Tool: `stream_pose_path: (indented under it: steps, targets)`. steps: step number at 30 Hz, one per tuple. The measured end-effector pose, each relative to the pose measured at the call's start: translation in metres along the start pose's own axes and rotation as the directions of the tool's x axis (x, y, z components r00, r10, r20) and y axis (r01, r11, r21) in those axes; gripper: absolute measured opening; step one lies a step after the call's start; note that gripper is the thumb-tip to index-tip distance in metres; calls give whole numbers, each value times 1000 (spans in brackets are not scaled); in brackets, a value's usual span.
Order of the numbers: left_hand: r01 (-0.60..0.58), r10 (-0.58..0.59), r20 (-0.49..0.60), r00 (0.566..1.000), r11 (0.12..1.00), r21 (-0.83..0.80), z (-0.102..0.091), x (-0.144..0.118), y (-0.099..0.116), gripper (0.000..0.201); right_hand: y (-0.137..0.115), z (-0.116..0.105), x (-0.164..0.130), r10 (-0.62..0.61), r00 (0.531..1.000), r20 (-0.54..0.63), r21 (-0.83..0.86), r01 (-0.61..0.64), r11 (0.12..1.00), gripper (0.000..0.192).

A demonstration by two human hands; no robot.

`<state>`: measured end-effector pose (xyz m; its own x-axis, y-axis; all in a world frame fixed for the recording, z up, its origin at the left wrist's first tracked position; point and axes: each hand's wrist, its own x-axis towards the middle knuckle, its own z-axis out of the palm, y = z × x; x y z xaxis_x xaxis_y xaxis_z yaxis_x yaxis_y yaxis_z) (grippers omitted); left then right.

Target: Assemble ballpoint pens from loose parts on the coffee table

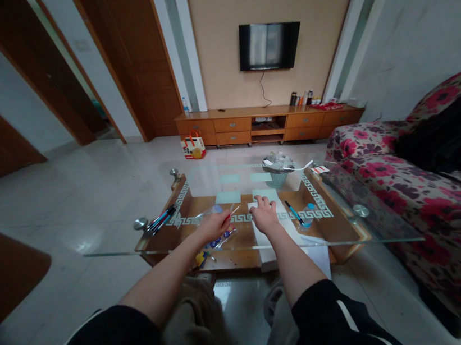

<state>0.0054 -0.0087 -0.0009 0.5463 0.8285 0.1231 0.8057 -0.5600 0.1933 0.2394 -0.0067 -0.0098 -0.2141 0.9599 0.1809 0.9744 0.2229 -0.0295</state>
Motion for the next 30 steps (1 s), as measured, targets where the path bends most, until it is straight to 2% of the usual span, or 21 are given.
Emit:
stream_pose_path:
  steps: [7,12,16,21,30]
  targets:
    - [21,-21,11,1000,1000,-14,2,2,3,33,1,-5,-2,-16,998,-59,49,19,999,21]
    - [24,-23,15,1000,999,-33,0,1,5,33,1,-20,-7,16,985,-169,121,5,993,27]
    - [9,-8,27,1000,999,-35,-2,2,8,38,-1,-33,-12,-23,972,-234,171,64,983,28]
    - [-15,16,25,1000,999,-37,-1,1,7,40,-8,-40,-15,-62,965,-256,223,121,967,29]
    - [-54,54,5,999,999,-8,-4,-1,2,46,-16,-36,-14,-112,959,-260,257,180,949,22]
